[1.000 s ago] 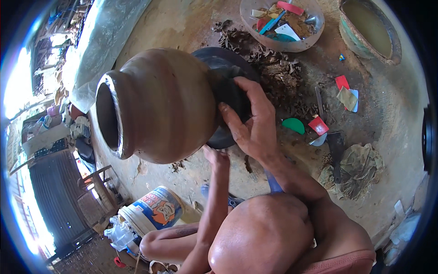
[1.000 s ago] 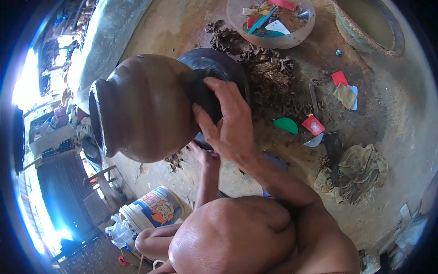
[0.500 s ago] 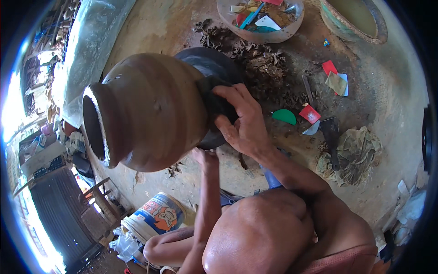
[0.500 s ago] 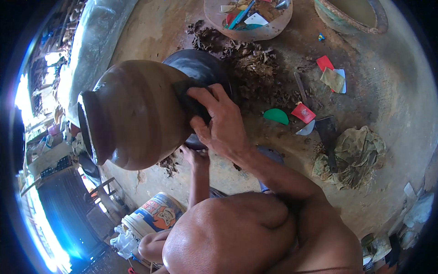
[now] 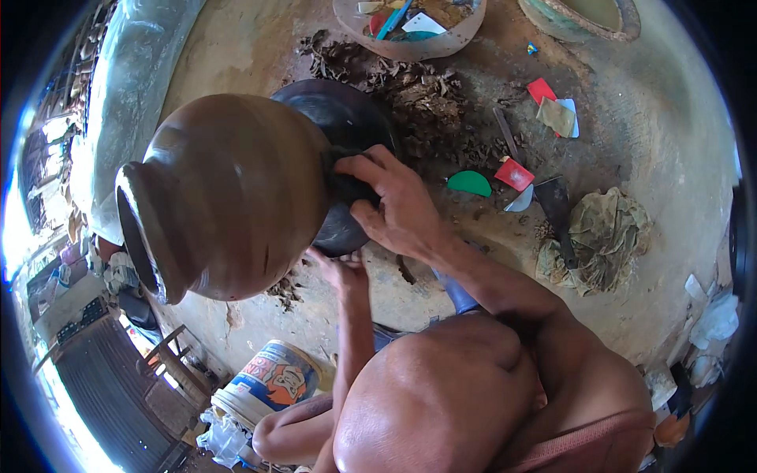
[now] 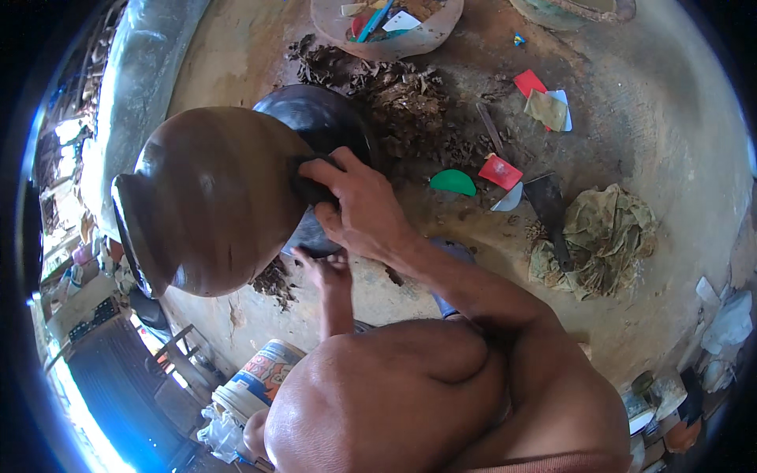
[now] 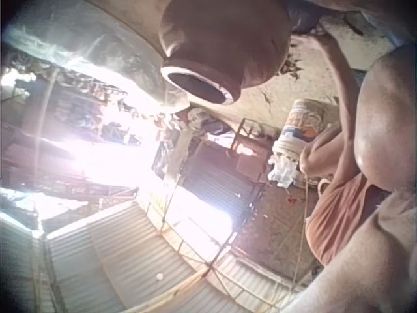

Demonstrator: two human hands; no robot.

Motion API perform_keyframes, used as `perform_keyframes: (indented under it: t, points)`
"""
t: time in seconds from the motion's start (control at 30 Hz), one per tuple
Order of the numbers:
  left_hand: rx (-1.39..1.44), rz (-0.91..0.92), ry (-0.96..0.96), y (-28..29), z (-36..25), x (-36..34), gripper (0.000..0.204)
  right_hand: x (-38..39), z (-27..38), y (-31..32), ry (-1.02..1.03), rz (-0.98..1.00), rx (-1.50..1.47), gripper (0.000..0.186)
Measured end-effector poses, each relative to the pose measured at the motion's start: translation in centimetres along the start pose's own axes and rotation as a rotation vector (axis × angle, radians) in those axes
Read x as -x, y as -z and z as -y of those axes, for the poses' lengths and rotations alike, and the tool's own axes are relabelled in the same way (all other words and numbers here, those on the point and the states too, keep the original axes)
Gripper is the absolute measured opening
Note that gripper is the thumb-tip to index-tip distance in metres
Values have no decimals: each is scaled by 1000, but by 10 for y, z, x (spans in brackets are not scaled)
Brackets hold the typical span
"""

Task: The person refines a large clay pot by scraping the outer surface with a metal scraper and a sponge, and using a plastic rib and a small white tool to smooth the rim and sides.

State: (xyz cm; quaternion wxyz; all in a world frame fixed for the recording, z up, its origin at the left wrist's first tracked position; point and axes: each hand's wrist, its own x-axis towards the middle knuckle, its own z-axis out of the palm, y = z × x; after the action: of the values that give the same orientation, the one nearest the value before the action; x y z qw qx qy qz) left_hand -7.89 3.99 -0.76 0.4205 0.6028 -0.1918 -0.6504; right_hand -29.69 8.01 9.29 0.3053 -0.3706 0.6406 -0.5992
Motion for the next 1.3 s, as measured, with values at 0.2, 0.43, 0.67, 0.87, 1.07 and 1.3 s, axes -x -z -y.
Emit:
perform_keyframes:
  t: [0.2,0.43,0.67,0.87,1.07,1.3]
  points:
    - [-132,-5,373,-23,-2,53,75,3,-17,1,6,1,53,47]
    - [-71,-67,21,-7,-15,-5,71,9,-27,-15,-33,0,53,49]
    - [-127,137,461,-2,10,48,81,11,-31,-15,-96,-80,13,49]
    - [-157,-136,95,13,-50,-10,76,18,-25,-21,-101,-73,47,49]
    - [-127,-145,122,4,-60,-40,62,31,-34,-15,-169,-7,90,46]
    - [-213,200,31,37,-63,-85,60,45,-33,-12,-184,306,119,52]
